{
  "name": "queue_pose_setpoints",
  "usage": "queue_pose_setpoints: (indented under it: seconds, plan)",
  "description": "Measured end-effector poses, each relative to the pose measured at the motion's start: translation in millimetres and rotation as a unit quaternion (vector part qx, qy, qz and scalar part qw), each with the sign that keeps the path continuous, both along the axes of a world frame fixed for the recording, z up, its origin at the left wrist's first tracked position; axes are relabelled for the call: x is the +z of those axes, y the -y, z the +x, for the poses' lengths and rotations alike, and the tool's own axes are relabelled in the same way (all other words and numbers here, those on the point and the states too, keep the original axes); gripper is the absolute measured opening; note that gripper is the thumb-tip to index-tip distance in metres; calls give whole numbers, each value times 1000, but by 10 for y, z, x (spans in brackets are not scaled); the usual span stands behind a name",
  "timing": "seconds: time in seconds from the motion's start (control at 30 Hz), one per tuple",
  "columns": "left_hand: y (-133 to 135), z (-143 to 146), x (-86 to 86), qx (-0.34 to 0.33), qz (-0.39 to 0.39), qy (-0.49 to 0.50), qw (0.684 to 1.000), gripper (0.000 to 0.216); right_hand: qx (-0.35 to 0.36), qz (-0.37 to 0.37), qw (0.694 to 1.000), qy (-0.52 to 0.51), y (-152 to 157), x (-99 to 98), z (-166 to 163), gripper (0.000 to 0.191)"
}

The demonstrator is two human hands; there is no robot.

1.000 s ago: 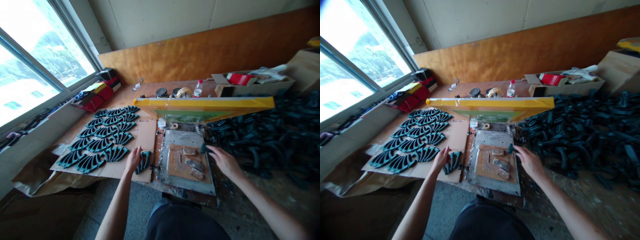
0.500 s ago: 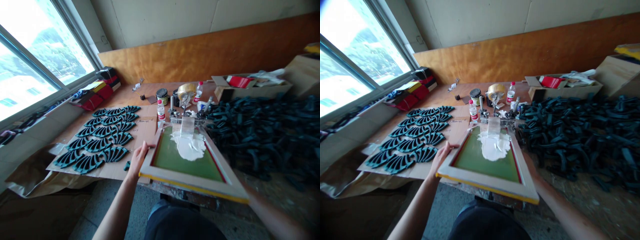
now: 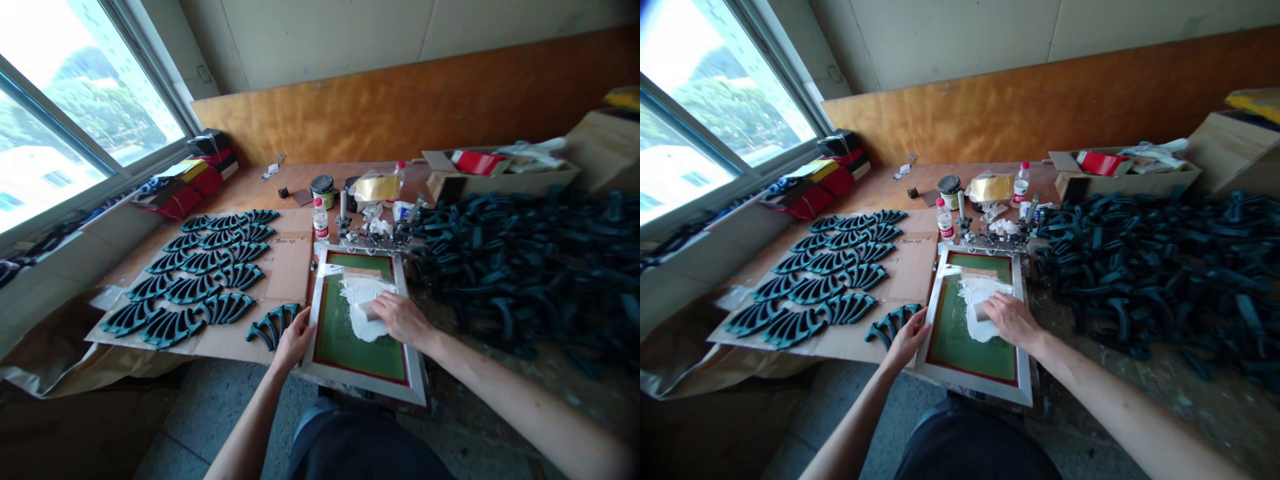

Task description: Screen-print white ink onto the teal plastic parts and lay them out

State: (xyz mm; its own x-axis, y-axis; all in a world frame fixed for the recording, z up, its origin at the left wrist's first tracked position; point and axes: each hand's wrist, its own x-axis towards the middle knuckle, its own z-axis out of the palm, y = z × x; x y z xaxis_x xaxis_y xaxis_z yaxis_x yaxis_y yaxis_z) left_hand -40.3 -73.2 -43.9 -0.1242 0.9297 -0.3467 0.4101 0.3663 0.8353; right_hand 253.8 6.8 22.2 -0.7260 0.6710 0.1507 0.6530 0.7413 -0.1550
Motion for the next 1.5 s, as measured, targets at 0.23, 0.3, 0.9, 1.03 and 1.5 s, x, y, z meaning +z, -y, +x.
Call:
queue_pose_setpoints:
  seconds: [0.23,0.3,0.9,1.03,1.5]
  plan:
    - [25,24,-11,24,11,17,1000,56,70,-20,996,-46,113,66,157,20]
    - [35,24,3,29,14,30,999,58,49,50,993,-91,181,-28,124,25]
    - [-400,126,1455,108,122,262,951,61,-330,50,925,-183,-755,474,669,44]
    - [-864,306,1899,94,251,284,921,53,-295,-39,946,-132,-347,-147,722,39]
    - [391,1099,425,147,-106,341,922,61,-58,8,985,-161,716,-243,-335,8]
